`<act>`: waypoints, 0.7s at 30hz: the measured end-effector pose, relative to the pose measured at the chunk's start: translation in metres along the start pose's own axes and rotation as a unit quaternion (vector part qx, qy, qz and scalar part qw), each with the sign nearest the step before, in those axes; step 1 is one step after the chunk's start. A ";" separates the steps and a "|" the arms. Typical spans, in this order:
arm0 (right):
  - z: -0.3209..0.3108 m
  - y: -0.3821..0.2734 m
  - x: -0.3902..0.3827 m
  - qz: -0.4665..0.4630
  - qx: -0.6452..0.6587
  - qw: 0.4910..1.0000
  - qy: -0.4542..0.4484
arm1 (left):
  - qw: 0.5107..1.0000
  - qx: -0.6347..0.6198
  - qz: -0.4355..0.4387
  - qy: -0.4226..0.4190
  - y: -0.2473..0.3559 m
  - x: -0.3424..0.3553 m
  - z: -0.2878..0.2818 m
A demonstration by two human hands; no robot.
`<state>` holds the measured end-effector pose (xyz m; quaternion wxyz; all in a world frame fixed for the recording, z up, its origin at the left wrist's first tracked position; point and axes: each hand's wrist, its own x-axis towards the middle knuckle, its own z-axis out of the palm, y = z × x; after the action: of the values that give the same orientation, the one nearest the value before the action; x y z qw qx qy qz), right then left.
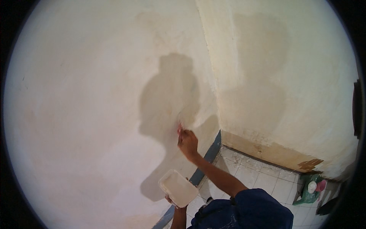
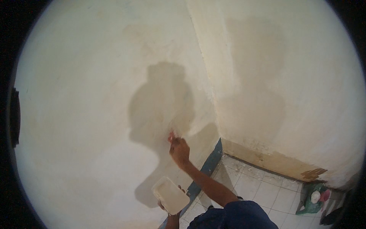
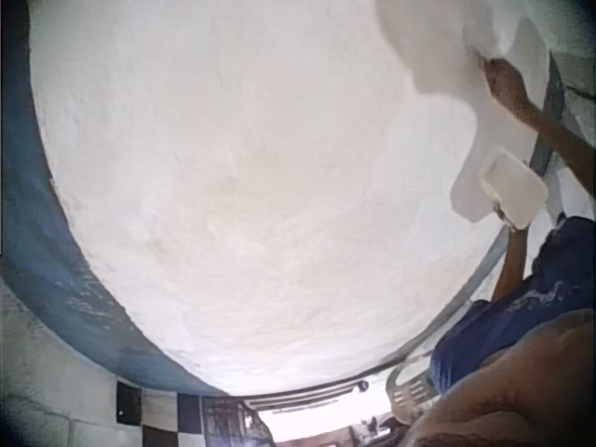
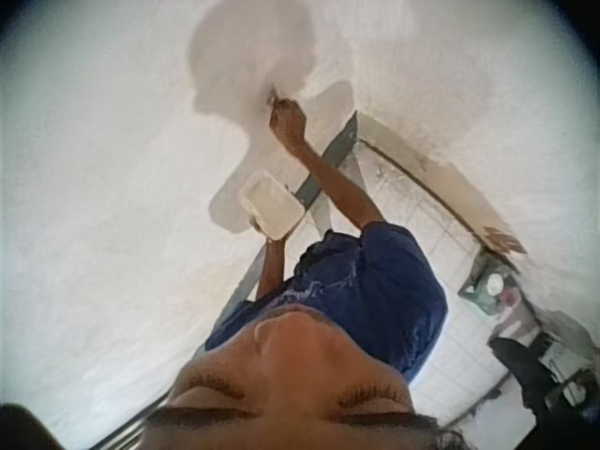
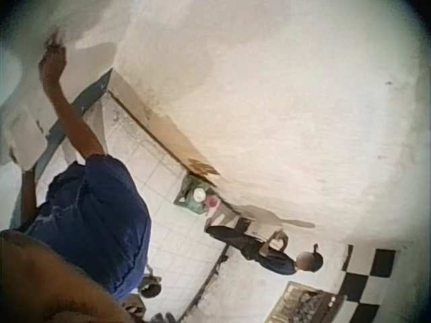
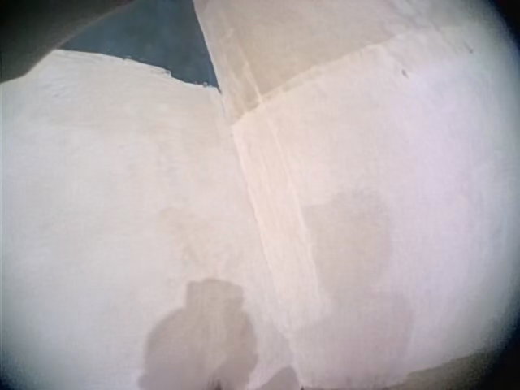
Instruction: The person scrapes filler from a tray using a putty knife and applies it to holes and cracks in a wall.
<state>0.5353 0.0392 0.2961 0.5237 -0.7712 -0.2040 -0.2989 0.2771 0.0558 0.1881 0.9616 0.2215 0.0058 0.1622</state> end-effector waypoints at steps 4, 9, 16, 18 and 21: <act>-0.041 0.017 -0.016 0.006 0.189 0.980 0.063 | 1.000 -0.023 0.008 -0.010 -0.013 0.007 0.015; -0.032 0.114 0.041 0.143 0.087 0.985 0.042 | 0.999 -0.016 0.003 -0.037 -0.028 0.032 0.028; -0.008 0.078 0.001 -0.072 0.013 0.996 -0.053 | 0.999 -0.038 0.019 -0.018 -0.046 0.035 0.022; -0.035 0.085 -0.013 -0.073 0.080 0.993 -0.036 | 0.998 -0.055 0.026 -0.020 -0.051 0.034 0.028; -0.051 0.135 -0.007 0.024 0.084 0.996 0.028 | 0.996 -0.080 0.028 -0.003 -0.065 0.039 0.044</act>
<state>0.6022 -0.0578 0.2123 0.5994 -0.7202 -0.1952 -0.2896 0.3381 -0.0060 0.2027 0.9712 0.1446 -0.0166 0.1885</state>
